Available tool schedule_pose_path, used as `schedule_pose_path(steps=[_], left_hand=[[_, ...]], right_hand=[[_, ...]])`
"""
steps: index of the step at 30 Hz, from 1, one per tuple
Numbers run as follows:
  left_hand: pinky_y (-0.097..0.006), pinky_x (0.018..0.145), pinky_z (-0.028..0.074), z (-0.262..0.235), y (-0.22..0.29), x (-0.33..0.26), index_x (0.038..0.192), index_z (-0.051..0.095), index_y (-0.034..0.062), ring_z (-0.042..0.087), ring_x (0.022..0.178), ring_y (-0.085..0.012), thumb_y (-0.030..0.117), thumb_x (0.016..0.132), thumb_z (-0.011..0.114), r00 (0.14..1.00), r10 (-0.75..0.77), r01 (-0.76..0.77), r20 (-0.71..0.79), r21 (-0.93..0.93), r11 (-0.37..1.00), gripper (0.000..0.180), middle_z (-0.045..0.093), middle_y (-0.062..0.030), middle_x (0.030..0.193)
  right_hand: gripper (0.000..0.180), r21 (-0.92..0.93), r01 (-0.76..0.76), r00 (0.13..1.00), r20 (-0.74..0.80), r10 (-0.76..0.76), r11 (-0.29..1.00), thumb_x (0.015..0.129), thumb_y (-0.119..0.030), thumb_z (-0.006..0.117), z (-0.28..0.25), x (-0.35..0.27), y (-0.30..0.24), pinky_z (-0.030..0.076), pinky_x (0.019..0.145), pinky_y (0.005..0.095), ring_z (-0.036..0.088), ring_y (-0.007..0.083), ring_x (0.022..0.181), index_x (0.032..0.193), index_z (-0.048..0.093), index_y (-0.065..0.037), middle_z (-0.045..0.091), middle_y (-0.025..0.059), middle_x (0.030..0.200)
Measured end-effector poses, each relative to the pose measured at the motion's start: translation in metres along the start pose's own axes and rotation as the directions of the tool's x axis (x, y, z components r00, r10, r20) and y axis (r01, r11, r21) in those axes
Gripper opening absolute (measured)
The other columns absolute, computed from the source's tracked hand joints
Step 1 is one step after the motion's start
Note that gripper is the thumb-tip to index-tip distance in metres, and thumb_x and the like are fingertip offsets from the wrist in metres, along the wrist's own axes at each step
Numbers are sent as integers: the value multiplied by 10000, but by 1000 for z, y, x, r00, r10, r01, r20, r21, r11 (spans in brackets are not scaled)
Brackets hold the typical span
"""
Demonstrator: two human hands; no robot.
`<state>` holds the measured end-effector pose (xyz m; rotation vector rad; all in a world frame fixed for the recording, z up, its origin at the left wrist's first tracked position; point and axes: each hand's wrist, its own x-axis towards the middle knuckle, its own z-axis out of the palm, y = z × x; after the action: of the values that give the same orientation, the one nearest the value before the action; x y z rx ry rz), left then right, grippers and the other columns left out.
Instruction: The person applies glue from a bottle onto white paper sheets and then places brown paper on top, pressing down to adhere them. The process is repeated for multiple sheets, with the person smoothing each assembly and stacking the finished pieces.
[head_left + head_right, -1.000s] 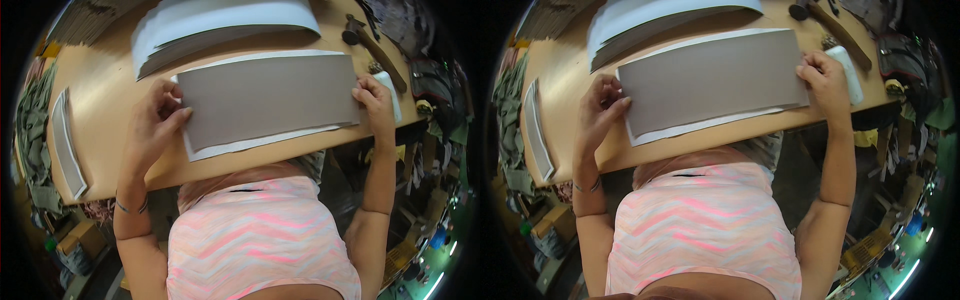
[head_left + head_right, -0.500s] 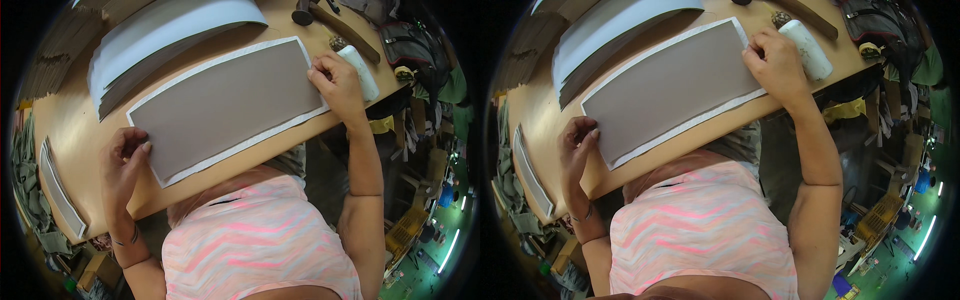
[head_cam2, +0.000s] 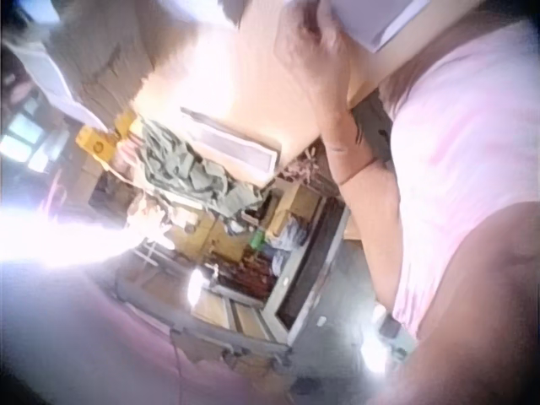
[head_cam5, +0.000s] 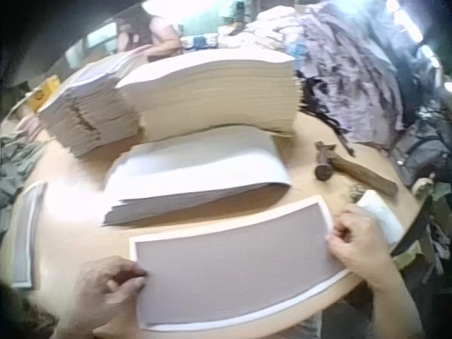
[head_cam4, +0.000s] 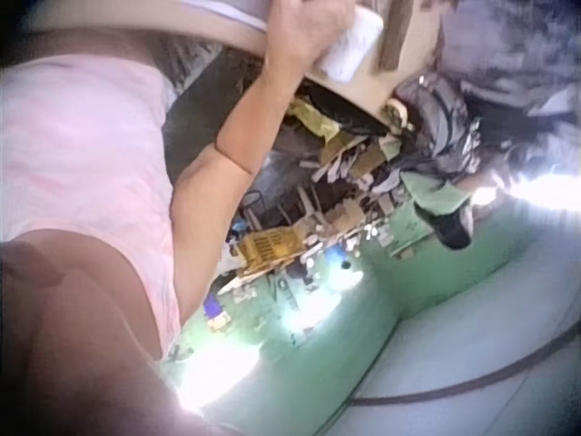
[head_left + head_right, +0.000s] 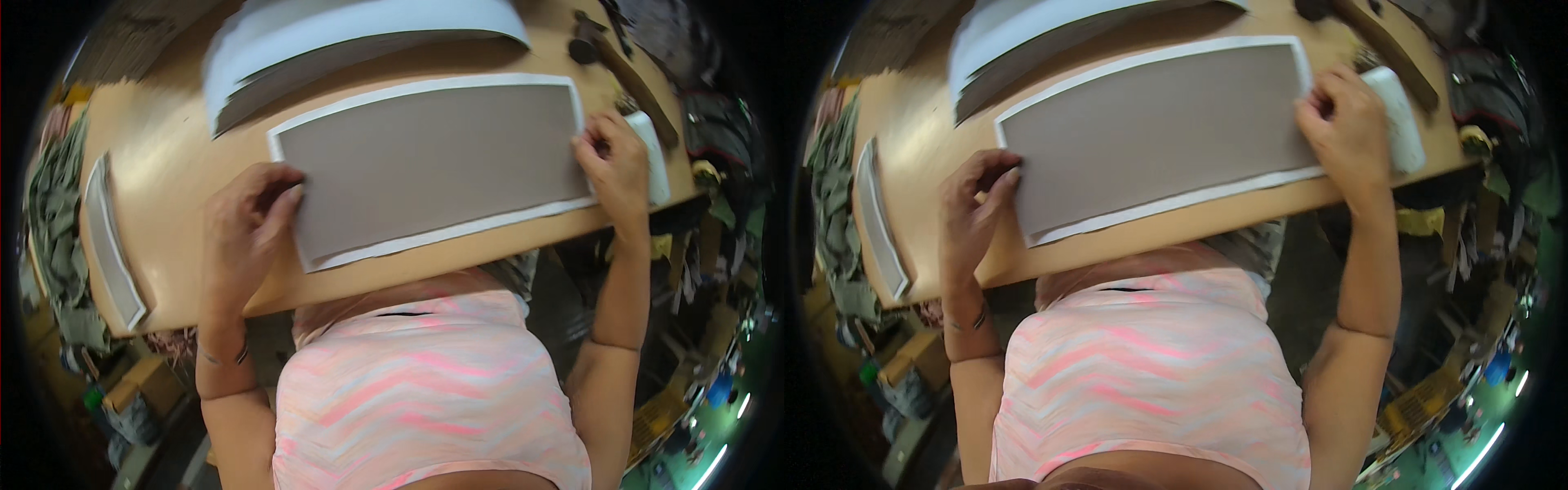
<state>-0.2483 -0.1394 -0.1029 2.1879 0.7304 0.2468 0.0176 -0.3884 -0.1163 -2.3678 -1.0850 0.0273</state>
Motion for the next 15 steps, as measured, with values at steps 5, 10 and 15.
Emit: schedule_pose_path(steps=[5,10,15], left_hand=[[-259,620,482,1,7,-3,980,633,-2,600,654,-150,15,815,640,999,16,-16,-44,-5,1000,166,633,-102,781],[-274,622,485,4,3,-3,994,640,2,605,665,-178,8,800,647,995,84,-83,-52,33,996,195,647,-109,836],[-274,625,485,3,7,-4,1000,644,8,606,671,-190,13,797,653,996,85,-82,-40,72,994,203,648,-106,856]], right_hand=[[116,91,-64,998,-5,65,994,737,-16,612,0,-2,-6,401,556,274,492,154,591,728,507,33,481,71,700],[107,111,-79,997,17,78,991,748,0,601,-1,-2,-4,388,553,251,475,117,597,735,503,42,478,45,707],[93,136,-70,998,8,70,988,751,-5,598,-1,-2,-4,389,555,252,474,116,598,745,517,41,484,45,706]])
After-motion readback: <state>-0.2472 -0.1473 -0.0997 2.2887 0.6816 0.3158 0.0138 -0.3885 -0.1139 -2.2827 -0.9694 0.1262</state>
